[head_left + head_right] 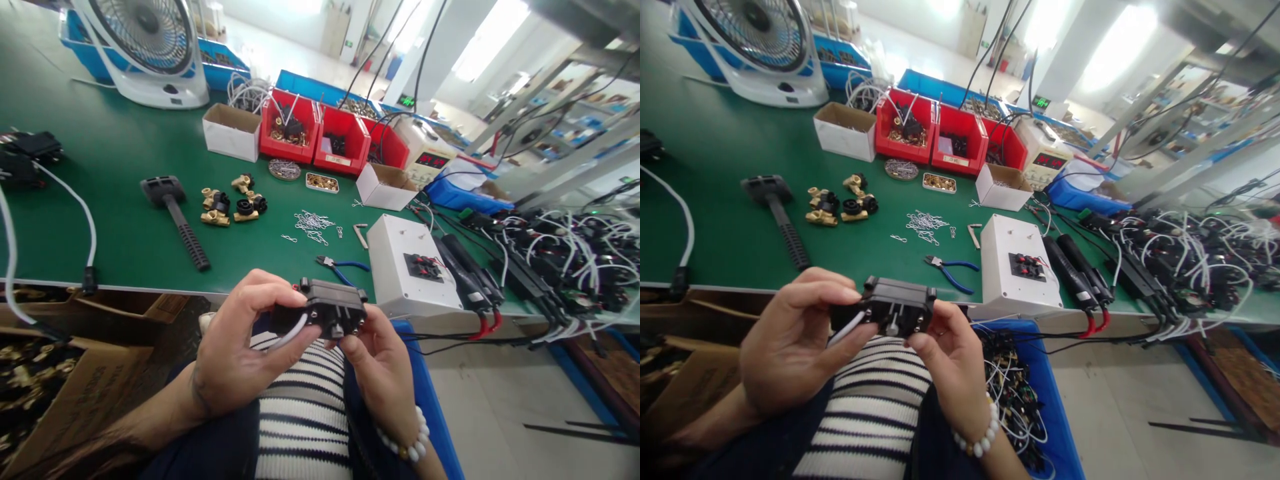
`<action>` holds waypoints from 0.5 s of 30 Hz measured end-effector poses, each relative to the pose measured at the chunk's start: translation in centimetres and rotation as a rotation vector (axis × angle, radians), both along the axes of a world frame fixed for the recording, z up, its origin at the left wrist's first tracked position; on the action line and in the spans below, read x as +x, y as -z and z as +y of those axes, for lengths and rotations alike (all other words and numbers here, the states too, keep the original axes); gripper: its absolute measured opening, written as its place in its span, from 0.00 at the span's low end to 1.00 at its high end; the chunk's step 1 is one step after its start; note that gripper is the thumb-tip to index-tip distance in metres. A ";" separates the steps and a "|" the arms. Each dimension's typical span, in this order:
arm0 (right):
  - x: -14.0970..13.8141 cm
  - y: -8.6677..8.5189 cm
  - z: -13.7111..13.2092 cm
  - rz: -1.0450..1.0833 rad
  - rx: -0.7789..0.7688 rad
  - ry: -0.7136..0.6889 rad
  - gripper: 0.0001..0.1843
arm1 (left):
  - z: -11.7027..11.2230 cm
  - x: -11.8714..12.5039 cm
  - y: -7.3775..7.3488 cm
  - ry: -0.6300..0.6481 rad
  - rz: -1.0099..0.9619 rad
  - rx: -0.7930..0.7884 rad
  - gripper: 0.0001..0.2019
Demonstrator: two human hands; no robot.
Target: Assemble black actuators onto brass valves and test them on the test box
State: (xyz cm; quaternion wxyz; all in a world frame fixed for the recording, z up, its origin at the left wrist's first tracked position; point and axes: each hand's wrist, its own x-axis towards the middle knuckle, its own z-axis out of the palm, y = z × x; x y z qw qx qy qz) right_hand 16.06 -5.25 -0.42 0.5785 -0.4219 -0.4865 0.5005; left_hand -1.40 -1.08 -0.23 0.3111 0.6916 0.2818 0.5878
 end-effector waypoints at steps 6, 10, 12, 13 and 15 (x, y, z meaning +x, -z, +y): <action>0.2 0.5 0.0 0.025 0.004 0.019 0.09 | -0.1 -0.2 -0.1 0.059 0.023 0.030 0.24; 0.4 0.4 -0.1 -0.114 0.120 0.155 0.11 | 0.1 -0.2 0.0 0.127 0.035 0.059 0.23; 0.5 0.2 -0.1 -0.179 0.183 0.202 0.13 | 0.1 -0.2 0.0 0.141 0.038 0.068 0.21; 0.5 0.0 -0.1 -0.205 0.209 0.215 0.13 | 0.1 -0.2 0.0 0.142 0.038 0.071 0.20; 0.5 -0.2 -0.1 -0.248 0.251 0.221 0.12 | 0.2 -0.2 -0.1 0.138 0.040 0.073 0.19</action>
